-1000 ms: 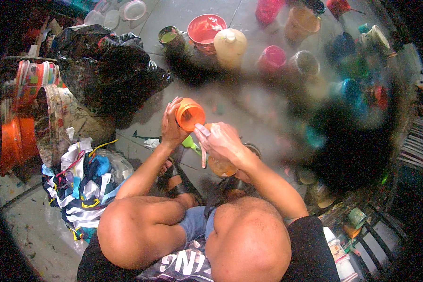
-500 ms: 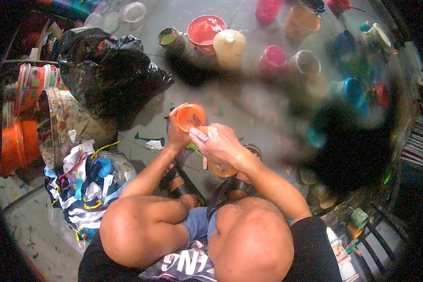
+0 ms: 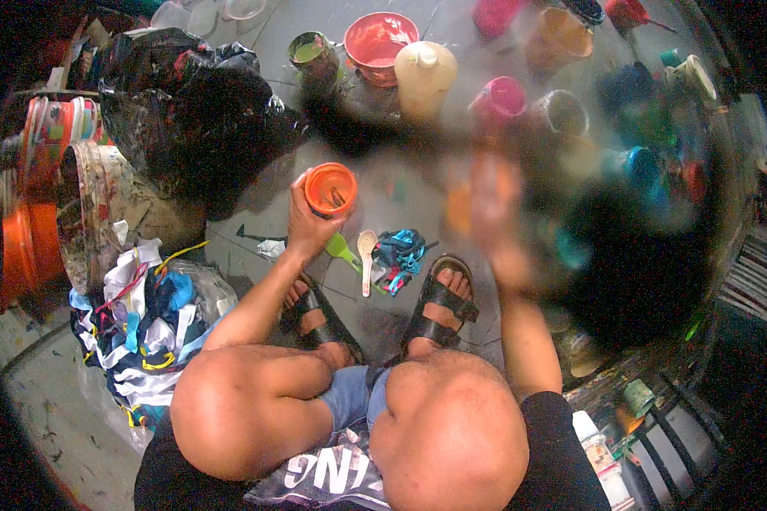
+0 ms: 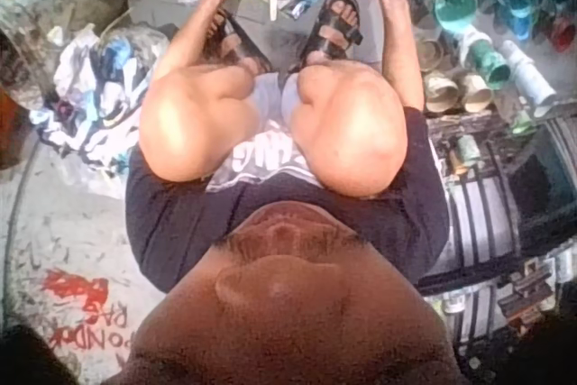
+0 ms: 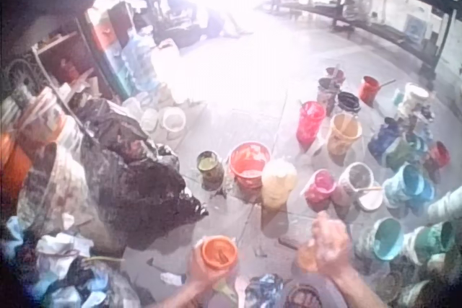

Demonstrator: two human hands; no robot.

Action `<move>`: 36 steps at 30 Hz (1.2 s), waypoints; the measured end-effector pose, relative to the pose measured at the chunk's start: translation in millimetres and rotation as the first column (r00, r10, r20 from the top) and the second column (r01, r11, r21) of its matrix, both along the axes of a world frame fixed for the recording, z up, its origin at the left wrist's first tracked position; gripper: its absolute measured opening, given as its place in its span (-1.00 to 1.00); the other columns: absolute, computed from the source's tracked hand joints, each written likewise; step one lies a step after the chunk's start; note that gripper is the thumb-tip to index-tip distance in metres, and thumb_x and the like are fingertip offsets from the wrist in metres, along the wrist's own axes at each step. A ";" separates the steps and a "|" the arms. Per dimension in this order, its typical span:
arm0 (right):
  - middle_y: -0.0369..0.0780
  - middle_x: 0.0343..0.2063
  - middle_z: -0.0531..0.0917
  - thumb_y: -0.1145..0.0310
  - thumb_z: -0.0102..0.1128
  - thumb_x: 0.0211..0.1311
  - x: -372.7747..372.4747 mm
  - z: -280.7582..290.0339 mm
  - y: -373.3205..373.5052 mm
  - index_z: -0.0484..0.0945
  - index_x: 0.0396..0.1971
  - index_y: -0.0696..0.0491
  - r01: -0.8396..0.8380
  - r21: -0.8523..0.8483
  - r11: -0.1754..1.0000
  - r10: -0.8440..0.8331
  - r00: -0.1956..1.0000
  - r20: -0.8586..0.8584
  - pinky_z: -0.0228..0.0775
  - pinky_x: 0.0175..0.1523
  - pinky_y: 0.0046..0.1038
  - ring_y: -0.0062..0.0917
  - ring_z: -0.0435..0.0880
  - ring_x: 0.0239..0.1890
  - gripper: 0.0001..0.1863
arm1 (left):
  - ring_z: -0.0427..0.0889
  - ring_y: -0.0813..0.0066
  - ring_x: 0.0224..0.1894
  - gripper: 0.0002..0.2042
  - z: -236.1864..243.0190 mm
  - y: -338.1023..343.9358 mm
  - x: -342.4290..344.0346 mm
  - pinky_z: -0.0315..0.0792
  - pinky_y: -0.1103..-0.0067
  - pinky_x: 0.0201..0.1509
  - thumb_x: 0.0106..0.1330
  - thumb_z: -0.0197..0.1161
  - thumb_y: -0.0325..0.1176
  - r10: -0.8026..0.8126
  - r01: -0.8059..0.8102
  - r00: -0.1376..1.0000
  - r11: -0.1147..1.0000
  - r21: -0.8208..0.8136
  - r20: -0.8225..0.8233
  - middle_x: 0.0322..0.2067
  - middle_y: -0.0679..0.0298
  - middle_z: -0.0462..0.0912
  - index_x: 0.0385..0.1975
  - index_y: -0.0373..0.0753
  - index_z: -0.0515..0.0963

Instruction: The person wipes ink from orange plastic containers using pieces of cloth and a wooden stick, then places the cloth into a larger bucket.

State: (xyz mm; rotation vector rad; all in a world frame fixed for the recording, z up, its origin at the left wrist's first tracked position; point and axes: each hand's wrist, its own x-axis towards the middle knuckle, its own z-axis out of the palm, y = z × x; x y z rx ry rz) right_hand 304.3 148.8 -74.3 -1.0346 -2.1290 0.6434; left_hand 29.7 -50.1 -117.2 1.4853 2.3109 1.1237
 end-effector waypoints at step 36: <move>-0.08 -0.23 0.58 0.61 0.30 0.00 -36.6 4.0 -106.0 0.64 -0.16 0.04 -0.358 -0.547 0.757 0.554 0.795 0.247 0.51 -0.05 -0.17 -0.04 0.63 -0.14 -0.66 | 0.63 0.05 -0.02 -0.72 4.2 -71.7 -41.1 0.51 0.24 0.08 0.17 0.43 -0.38 0.127 -0.108 0.992 0.861 -0.496 0.006 -0.12 0.14 0.60 -0.10 -0.14 0.63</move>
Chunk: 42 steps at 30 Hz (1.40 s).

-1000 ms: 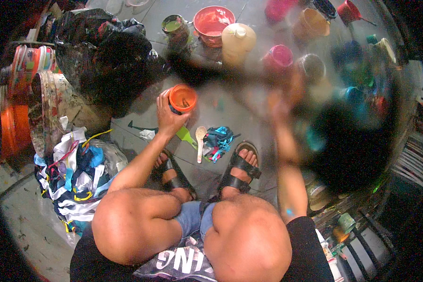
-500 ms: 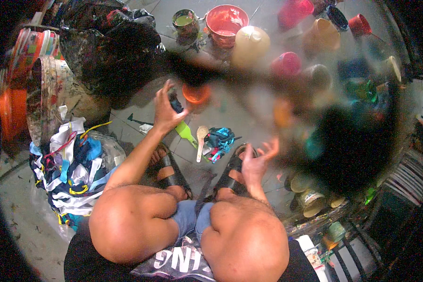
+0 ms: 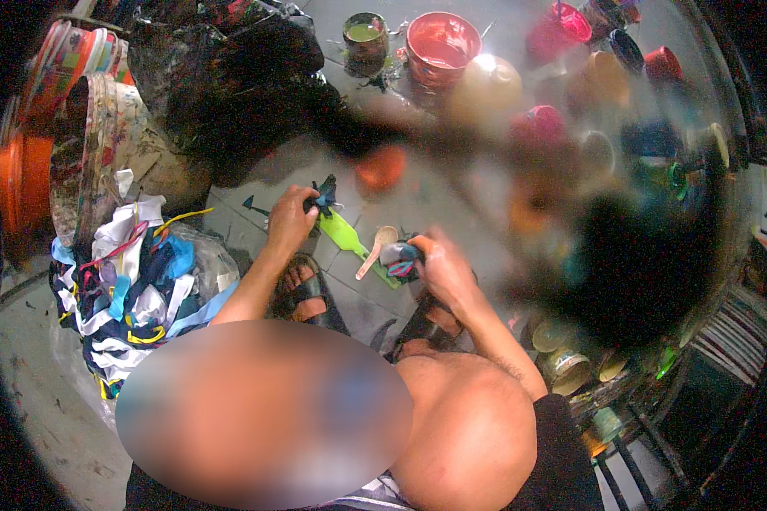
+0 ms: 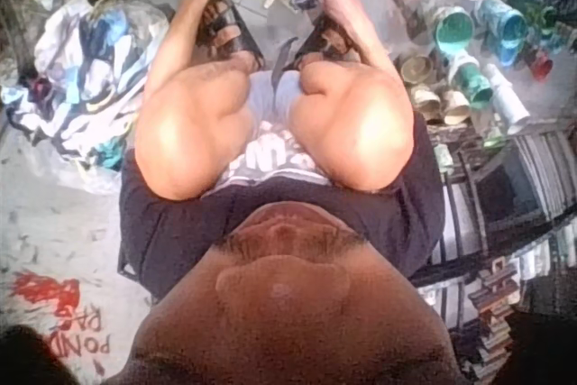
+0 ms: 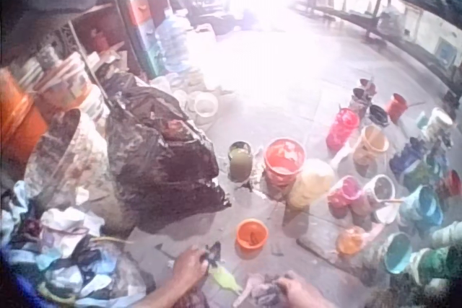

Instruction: The person wipes ink from orange plastic containers using pieces of cloth and a wooden stick, then places the cloth into a larger bucket.

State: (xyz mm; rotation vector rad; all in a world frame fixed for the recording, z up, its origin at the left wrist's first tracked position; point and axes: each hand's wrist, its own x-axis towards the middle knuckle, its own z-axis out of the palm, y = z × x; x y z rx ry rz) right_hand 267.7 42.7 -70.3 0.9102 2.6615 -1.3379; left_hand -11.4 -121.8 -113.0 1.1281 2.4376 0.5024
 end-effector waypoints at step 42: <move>-0.32 -0.31 0.64 0.57 0.33 0.18 13.9 29.5 36.2 0.58 -0.05 0.17 0.335 -0.223 0.915 -0.363 0.927 -0.096 0.46 -0.07 -0.56 -0.66 0.58 -0.27 -0.69 | 0.36 0.00 0.29 0.25 -11.6 77.9 44.5 0.18 0.18 0.47 -0.11 0.65 0.02 -0.017 -0.024 0.990 0.959 0.282 0.143 0.27 0.01 0.36 0.52 -0.26 -0.10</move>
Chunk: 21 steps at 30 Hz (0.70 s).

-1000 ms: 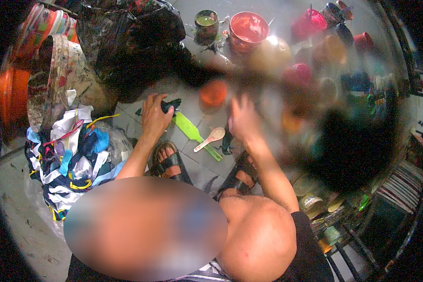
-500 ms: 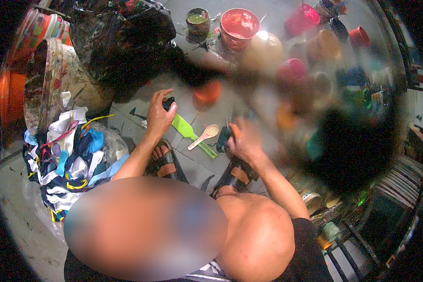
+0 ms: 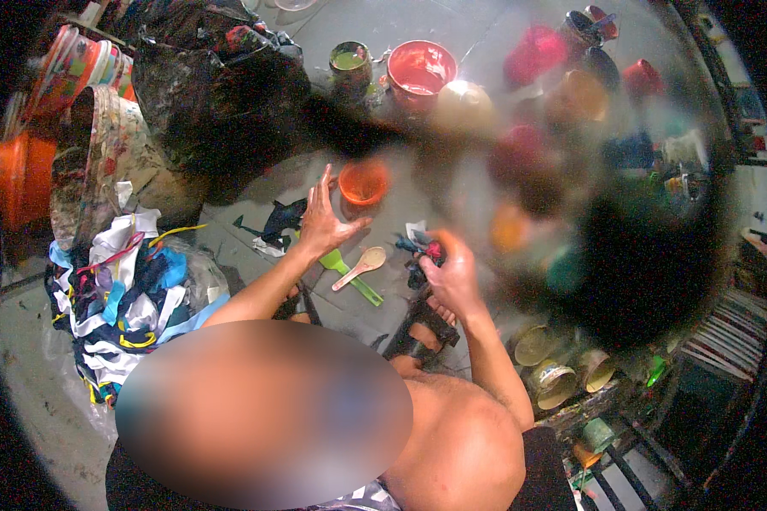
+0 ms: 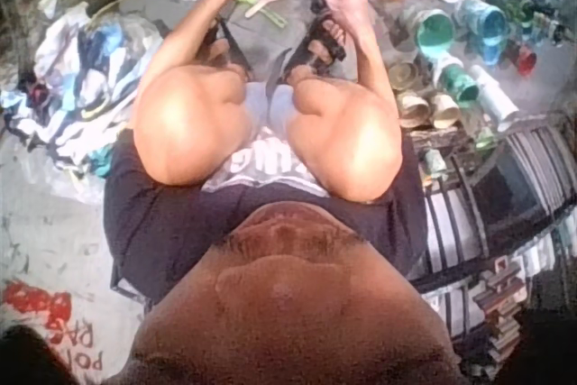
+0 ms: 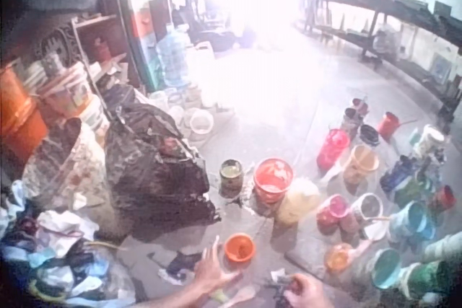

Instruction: The person wipes ink from orange plastic containers using pieces of cloth and a wooden stick, then places the cloth into a larger bucket.

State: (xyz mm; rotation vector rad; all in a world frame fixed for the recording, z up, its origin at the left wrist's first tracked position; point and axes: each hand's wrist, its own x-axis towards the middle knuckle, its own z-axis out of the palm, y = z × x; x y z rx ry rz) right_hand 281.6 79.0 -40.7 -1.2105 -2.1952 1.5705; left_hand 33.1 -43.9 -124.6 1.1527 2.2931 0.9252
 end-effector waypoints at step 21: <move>-0.06 0.02 0.57 0.13 0.38 0.19 -77.6 52.9 11.2 0.56 -0.03 0.13 -0.338 0.723 0.602 0.501 0.866 -0.012 0.23 0.43 0.02 -0.13 0.59 0.14 -0.53 | 0.56 0.13 0.18 -0.07 71.7 27.3 -14.9 0.43 0.31 0.33 -0.21 0.68 -0.27 -0.355 0.214 0.908 0.852 0.478 0.225 0.11 0.10 0.52 0.29 -0.22 0.36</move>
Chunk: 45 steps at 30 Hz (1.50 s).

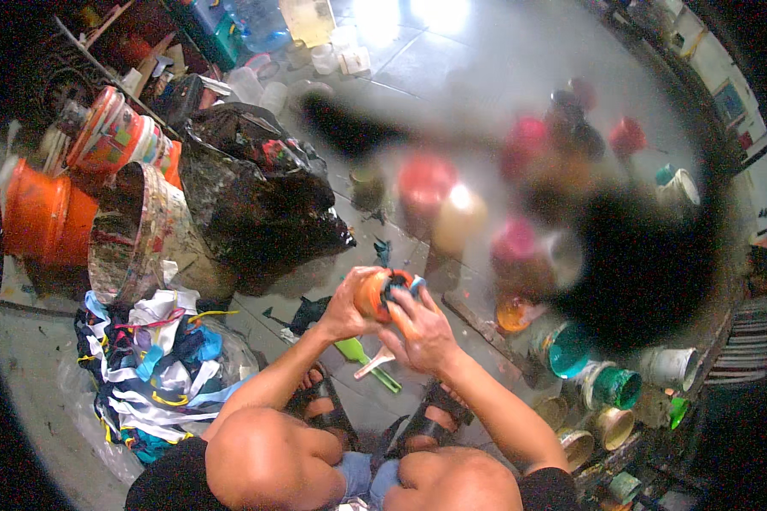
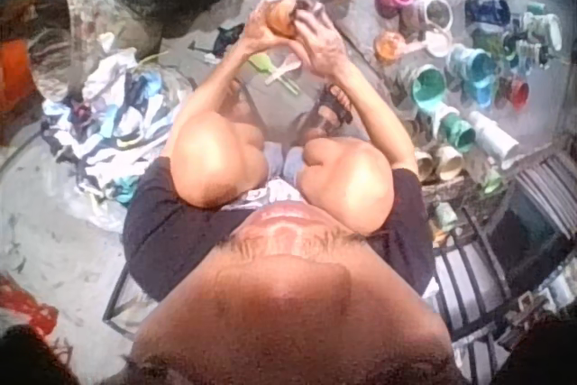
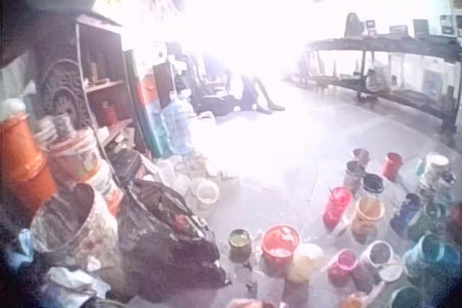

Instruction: The person wipes ink from orange plastic containers using pieces of cloth and a wooden stick, then places the cloth into a larger bucket.

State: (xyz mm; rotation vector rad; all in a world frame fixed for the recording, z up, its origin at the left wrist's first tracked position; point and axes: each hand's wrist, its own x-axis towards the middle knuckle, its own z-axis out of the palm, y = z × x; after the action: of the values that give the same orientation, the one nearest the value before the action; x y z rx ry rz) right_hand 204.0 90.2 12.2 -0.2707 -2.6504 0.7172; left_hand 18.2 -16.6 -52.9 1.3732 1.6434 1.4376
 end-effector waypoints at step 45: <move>-0.11 -0.10 0.68 0.45 0.22 0.29 -117.8 -144.6 40.6 0.67 -0.18 0.14 0.244 -0.357 0.902 -0.191 0.965 0.178 0.59 -0.04 -0.28 -0.18 0.72 -0.16 -0.84 | 0.76 0.38 -0.30 -0.47 -20.3 -66.9 -46.8 0.63 0.64 -0.49 0.42 0.04 0.25 0.315 0.044 -0.026 0.948 -0.314 0.949 -0.17 0.28 0.76 0.02 -0.07 0.62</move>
State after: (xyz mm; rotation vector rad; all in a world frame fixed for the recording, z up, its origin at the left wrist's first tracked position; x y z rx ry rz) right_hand 86.2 130.8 -132.4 -0.7359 -2.5313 1.1645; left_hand -28.6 -83.4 -73.2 -0.2842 0.7805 1.5536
